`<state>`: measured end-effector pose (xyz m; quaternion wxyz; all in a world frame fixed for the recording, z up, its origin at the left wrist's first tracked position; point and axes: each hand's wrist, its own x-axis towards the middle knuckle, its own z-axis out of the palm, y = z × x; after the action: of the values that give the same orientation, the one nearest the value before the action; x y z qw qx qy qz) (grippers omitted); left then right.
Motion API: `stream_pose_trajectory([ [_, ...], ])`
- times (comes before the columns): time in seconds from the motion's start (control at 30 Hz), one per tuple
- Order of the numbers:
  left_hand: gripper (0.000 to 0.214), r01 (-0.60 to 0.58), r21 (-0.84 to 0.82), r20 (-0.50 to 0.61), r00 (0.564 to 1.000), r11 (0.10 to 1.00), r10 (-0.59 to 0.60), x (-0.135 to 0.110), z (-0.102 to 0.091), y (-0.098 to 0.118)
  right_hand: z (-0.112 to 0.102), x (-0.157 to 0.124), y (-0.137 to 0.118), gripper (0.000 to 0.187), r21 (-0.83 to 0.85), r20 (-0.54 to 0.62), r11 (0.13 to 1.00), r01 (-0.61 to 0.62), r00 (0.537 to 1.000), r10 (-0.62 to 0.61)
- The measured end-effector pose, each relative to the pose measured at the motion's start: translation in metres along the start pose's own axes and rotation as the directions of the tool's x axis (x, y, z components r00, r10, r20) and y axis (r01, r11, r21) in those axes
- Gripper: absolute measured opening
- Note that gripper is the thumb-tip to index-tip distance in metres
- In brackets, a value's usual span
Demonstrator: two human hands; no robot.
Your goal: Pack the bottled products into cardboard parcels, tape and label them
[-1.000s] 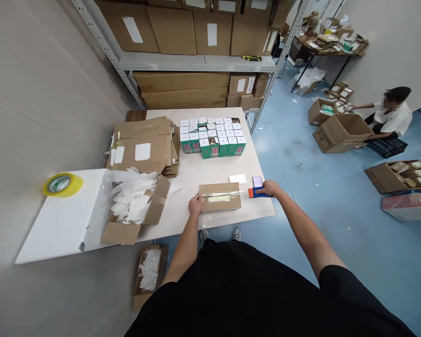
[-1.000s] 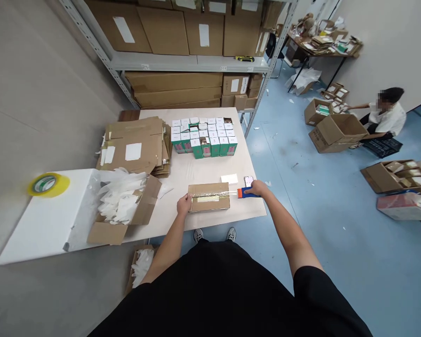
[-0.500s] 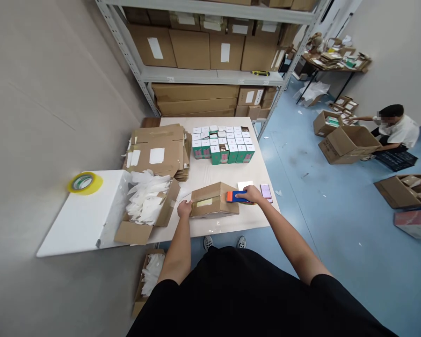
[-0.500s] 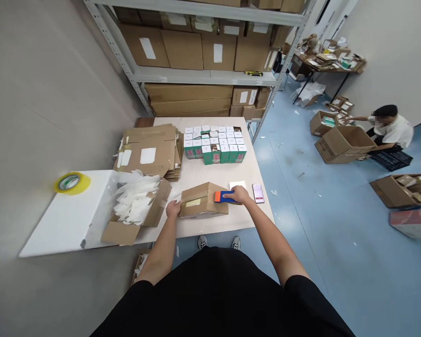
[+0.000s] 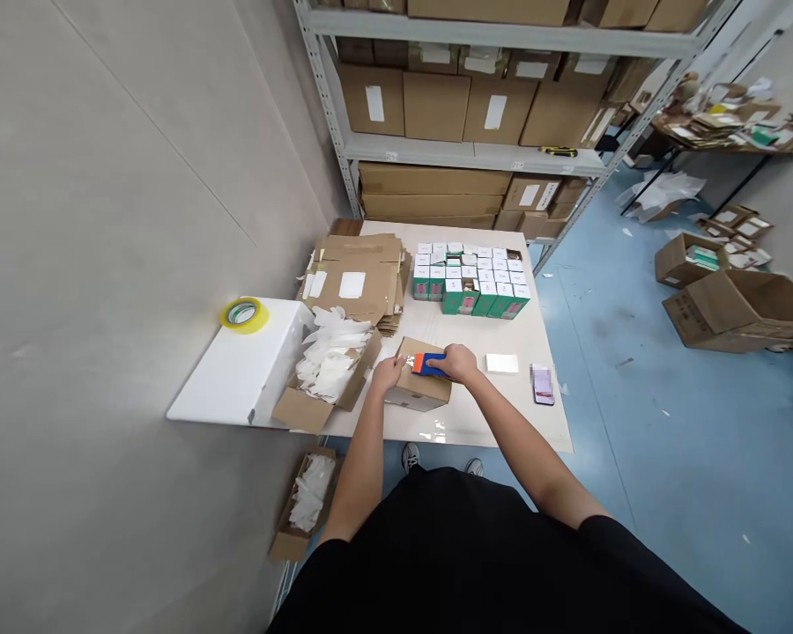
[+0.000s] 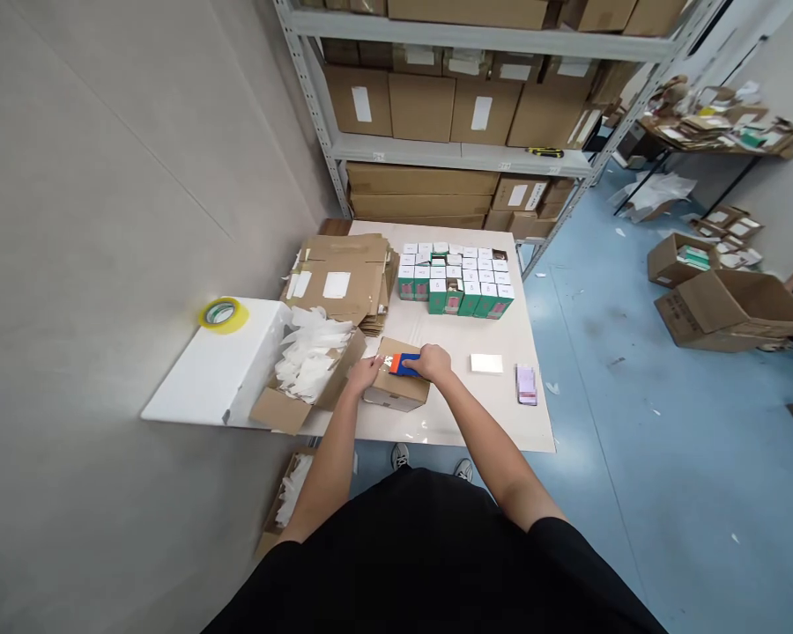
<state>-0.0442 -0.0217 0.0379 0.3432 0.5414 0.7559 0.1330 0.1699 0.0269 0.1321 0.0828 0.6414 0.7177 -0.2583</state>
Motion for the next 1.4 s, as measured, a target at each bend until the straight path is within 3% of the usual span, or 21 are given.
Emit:
stream_pose_trajectory([
  [0.17, 0.061, -0.018, 0.079, 0.013, 1.000, 0.997, 0.017, 0.007, 0.006, 0.009, -0.005, -0.001, 0.008, 0.059, -0.013, -0.016, 1.000, -0.011, 1.000, 0.011],
  [0.3, 0.059, -0.031, 0.072, 0.011, 0.999, 0.997, 0.031, 0.008, 0.026, 0.029, -0.013, -0.007, 0.030, 0.056, 0.019, -0.023, 0.998, -0.064, 0.998, 0.064],
  [0.43, 0.056, -0.053, -0.003, 0.067, 0.996, 0.999, 0.053, 0.006, 0.066, 0.060, -0.022, -0.013, 0.066, 0.055, 0.009, -0.045, 0.992, -0.123, 0.991, 0.123],
  [0.6, 0.057, -0.108, -0.033, 0.135, 0.985, 0.994, 0.111, -0.006, 0.127, 0.106, -0.031, -0.027, 0.133, 0.052, -0.003, -0.047, 0.977, -0.215, 0.976, 0.214],
  [0.73, 0.057, -0.112, -0.019, 0.135, 0.984, 0.994, 0.113, -0.012, 0.155, 0.132, -0.033, -0.042, 0.175, 0.048, 0.061, -0.030, 0.964, -0.258, 0.965, 0.260],
  [0.87, 0.056, -0.085, -0.005, 0.132, 0.988, 0.996, 0.085, -0.011, 0.160, 0.139, -0.035, -0.055, 0.210, 0.047, 0.073, -0.056, 0.959, -0.273, 0.959, 0.278],
  [1.07, 0.056, -0.063, -0.015, 0.147, 0.987, 0.998, 0.065, -0.006, 0.155, 0.132, -0.041, -0.093, 0.302, 0.046, 0.080, -0.037, 0.917, -0.392, 0.918, 0.395],
  [1.17, 0.054, -0.071, -0.035, 0.141, 0.987, 0.997, 0.075, -0.004, 0.154, 0.129, -0.039, -0.109, 0.334, 0.042, 0.102, -0.031, 0.888, -0.447, 0.891, 0.452],
  [1.27, 0.051, -0.091, -0.093, 0.141, 0.985, 0.991, 0.104, 0.003, 0.152, 0.123, -0.028, -0.107, 0.339, 0.043, 0.119, -0.049, 0.887, -0.445, 0.890, 0.453],
  [1.4, 0.047, -0.120, -0.160, 0.119, 0.983, 0.980, 0.140, 0.016, 0.144, 0.106, -0.009, -0.089, 0.319, 0.045, 0.173, -0.025, 0.890, -0.422, 0.901, 0.432],
])
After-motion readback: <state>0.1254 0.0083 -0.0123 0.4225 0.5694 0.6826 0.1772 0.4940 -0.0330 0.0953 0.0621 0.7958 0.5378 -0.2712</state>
